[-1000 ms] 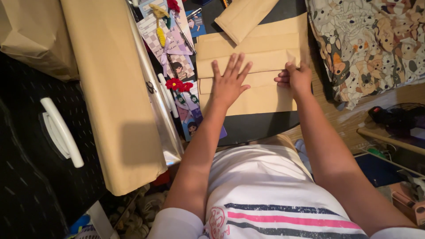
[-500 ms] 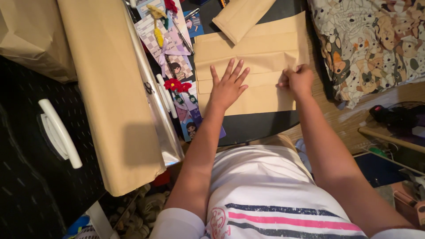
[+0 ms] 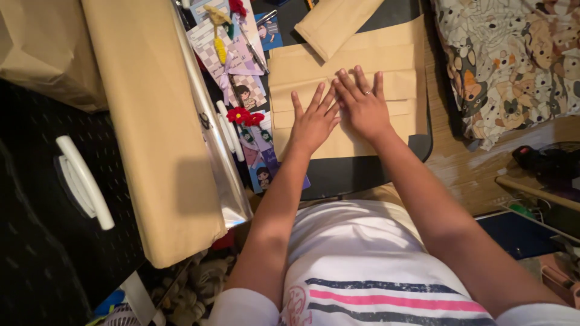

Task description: The person folds a brown paper sheet into a small packet, creases the edges, and seals it with clear tape. They then place a small packaged item into the sealed packet.

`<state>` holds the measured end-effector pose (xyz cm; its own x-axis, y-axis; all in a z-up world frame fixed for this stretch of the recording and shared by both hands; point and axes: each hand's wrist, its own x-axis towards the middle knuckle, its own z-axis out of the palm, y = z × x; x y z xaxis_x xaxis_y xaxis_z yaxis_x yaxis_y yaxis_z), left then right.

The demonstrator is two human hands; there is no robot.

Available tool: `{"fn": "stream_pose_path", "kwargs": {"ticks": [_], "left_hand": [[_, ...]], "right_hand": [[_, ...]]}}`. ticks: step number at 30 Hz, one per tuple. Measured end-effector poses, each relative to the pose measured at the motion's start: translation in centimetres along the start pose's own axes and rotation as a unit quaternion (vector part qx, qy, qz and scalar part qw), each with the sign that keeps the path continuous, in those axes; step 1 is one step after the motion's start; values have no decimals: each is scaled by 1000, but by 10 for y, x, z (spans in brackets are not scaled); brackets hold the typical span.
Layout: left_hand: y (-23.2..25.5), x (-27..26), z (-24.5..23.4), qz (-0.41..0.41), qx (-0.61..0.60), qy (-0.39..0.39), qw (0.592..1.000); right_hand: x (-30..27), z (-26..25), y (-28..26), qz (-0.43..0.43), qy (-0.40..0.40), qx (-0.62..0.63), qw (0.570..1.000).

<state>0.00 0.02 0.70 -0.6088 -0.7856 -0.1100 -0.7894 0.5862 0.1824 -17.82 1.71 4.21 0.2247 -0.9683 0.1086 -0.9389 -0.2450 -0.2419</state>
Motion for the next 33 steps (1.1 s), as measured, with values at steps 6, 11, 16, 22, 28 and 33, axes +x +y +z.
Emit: {"fn": "stream_pose_path", "kwargs": {"ticks": [6, 11, 16, 22, 28, 33], "left_hand": [[1, -1, 2, 9, -35, 70, 997], [0, -2, 1, 17, -54, 100, 993], [0, -5, 1, 32, -29, 136, 990], [0, -1, -5, 12, 11, 107, 994], [-1, 2, -9, 11, -9, 109, 994], [1, 1, -9, 17, 20, 110, 994]], "right_hand": [[-3, 0, 10, 40, -42, 69, 996], [-6, 1, 26, 76, -38, 91, 992], [-10, -5, 43, 131, -16, 47, 990], [-12, -5, 40, 134, -7, 40, 990], [-12, -4, 40, 139, -16, 39, 989], [-11, -6, 43, 141, -28, 51, 988]]}}
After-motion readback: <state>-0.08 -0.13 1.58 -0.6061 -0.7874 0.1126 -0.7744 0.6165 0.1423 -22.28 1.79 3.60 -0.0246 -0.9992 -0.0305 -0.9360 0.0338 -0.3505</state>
